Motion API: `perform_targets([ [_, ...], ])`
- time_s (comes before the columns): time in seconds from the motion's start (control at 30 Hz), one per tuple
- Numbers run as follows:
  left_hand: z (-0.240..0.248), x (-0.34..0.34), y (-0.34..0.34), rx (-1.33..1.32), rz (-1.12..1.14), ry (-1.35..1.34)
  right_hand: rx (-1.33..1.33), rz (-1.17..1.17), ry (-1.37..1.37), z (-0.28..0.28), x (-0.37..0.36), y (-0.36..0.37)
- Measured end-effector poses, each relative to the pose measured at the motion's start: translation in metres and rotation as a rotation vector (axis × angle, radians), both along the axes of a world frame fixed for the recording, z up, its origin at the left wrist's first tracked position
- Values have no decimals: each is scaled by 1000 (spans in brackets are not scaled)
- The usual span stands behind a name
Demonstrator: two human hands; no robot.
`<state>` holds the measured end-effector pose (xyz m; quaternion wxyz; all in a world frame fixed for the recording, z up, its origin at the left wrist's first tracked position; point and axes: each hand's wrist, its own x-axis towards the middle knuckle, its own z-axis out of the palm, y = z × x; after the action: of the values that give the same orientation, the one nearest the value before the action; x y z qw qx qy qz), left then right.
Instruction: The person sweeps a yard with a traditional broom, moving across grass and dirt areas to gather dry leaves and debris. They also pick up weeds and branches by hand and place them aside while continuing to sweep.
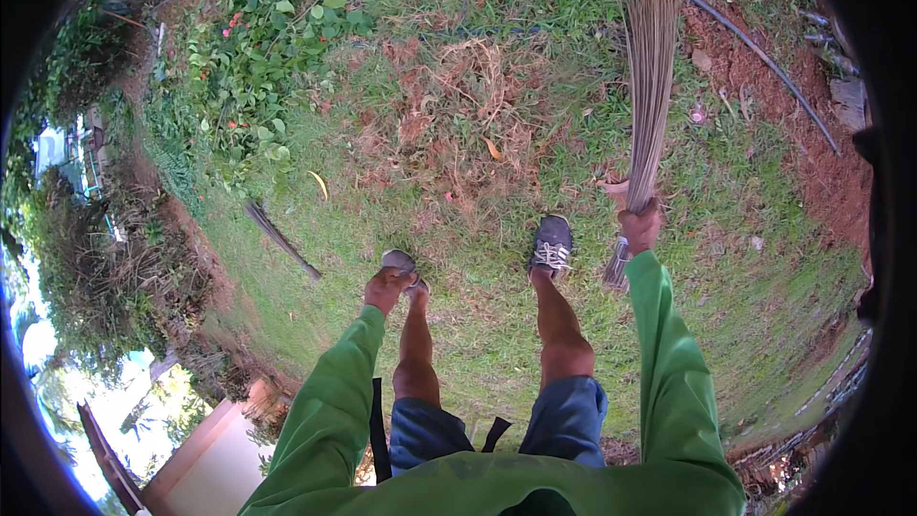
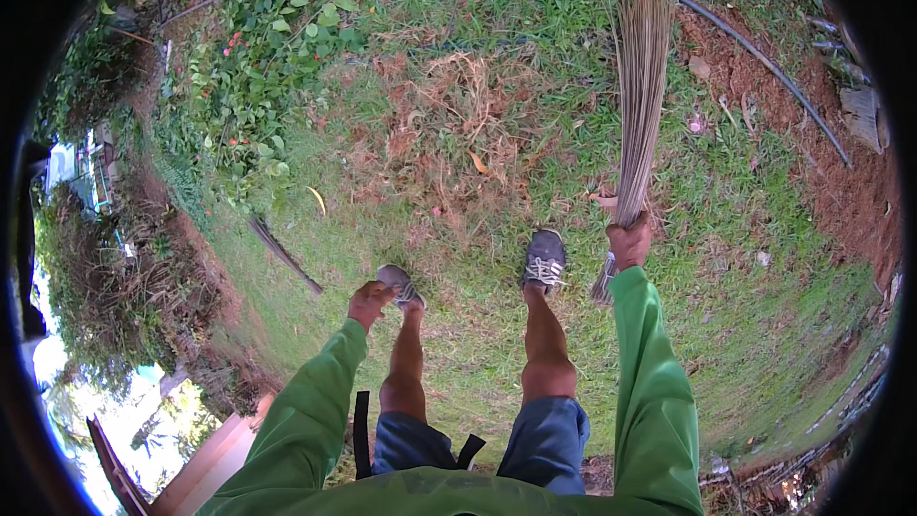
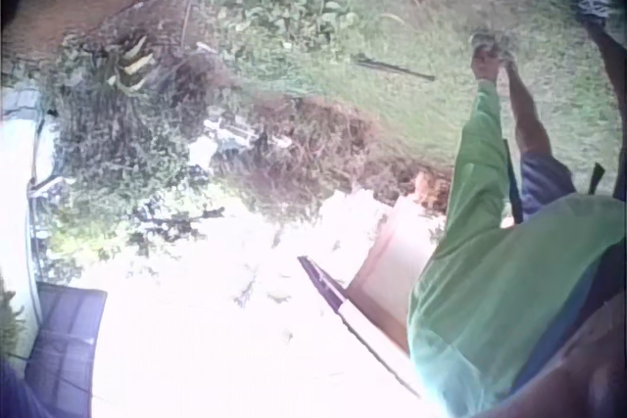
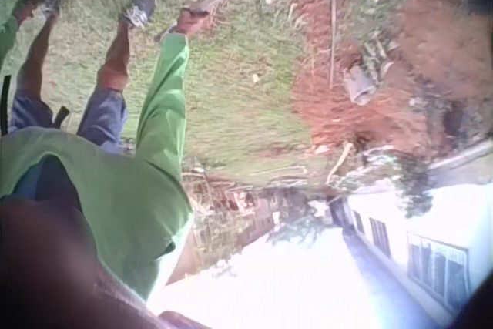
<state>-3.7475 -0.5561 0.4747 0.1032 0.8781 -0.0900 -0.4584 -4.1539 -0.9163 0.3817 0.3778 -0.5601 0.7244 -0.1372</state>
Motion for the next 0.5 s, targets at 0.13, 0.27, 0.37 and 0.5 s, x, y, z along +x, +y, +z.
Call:
perform_targets([
  [0.13, -76, 80, -88, 36, -247, -229, 259, 30, 260, -38, 1, 10],
  [0.27, -152, 167, -111, -179, -37, -436, 23, 220, 669, -48, 74, 9],
  [0.37, -167, 200, -140, -298, 175, -171, -82, 284, 133, -74, 119, 5],
  [0.5, -174, 204, -179, -193, 339, 98, -41, 551, 137, -125, 171, -39],
])
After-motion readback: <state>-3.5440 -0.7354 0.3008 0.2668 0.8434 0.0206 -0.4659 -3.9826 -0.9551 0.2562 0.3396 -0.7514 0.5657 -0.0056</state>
